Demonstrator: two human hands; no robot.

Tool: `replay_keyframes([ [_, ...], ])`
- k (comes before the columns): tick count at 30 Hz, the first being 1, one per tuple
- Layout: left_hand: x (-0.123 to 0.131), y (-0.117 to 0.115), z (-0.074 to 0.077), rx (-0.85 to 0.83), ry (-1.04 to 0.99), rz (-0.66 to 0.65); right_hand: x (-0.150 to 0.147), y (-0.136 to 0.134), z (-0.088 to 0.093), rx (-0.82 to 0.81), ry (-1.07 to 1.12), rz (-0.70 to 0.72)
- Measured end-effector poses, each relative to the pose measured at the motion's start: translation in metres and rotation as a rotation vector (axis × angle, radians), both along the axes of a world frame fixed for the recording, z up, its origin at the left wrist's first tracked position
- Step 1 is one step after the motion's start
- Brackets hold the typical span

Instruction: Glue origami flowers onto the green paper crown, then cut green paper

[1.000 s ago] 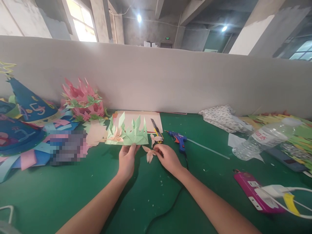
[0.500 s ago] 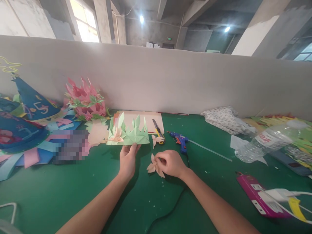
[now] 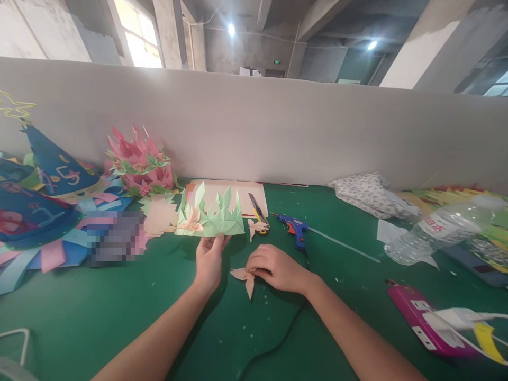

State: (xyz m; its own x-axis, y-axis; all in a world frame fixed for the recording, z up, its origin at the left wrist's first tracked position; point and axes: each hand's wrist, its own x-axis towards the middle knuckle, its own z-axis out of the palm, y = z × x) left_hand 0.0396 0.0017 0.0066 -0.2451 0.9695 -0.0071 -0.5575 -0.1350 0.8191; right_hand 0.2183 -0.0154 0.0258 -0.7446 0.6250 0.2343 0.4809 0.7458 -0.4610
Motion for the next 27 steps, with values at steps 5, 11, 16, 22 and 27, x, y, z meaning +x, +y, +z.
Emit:
replay_keyframes([
  [5, 0.000, 0.001, -0.002, -0.007, -0.001, 0.005, 0.001, -0.001, 0.002, 0.004, 0.104, -0.006],
  [11, 0.001, 0.001, -0.003, 0.000, 0.000, 0.003, -0.005, -0.009, 0.011, -0.043, 0.103, -0.078],
  [16, 0.000, 0.001, -0.002, -0.010, -0.003, 0.016, -0.017, -0.011, 0.002, -0.057, 0.000, -0.112],
  [22, -0.001, 0.001, -0.003, -0.013, 0.014, 0.005, -0.015, -0.006, -0.006, 0.061, 0.017, 0.038],
  [27, 0.000, 0.001, -0.005, -0.016, 0.029, 0.010, -0.009, -0.003, 0.006, 0.156, -0.004, 0.069],
])
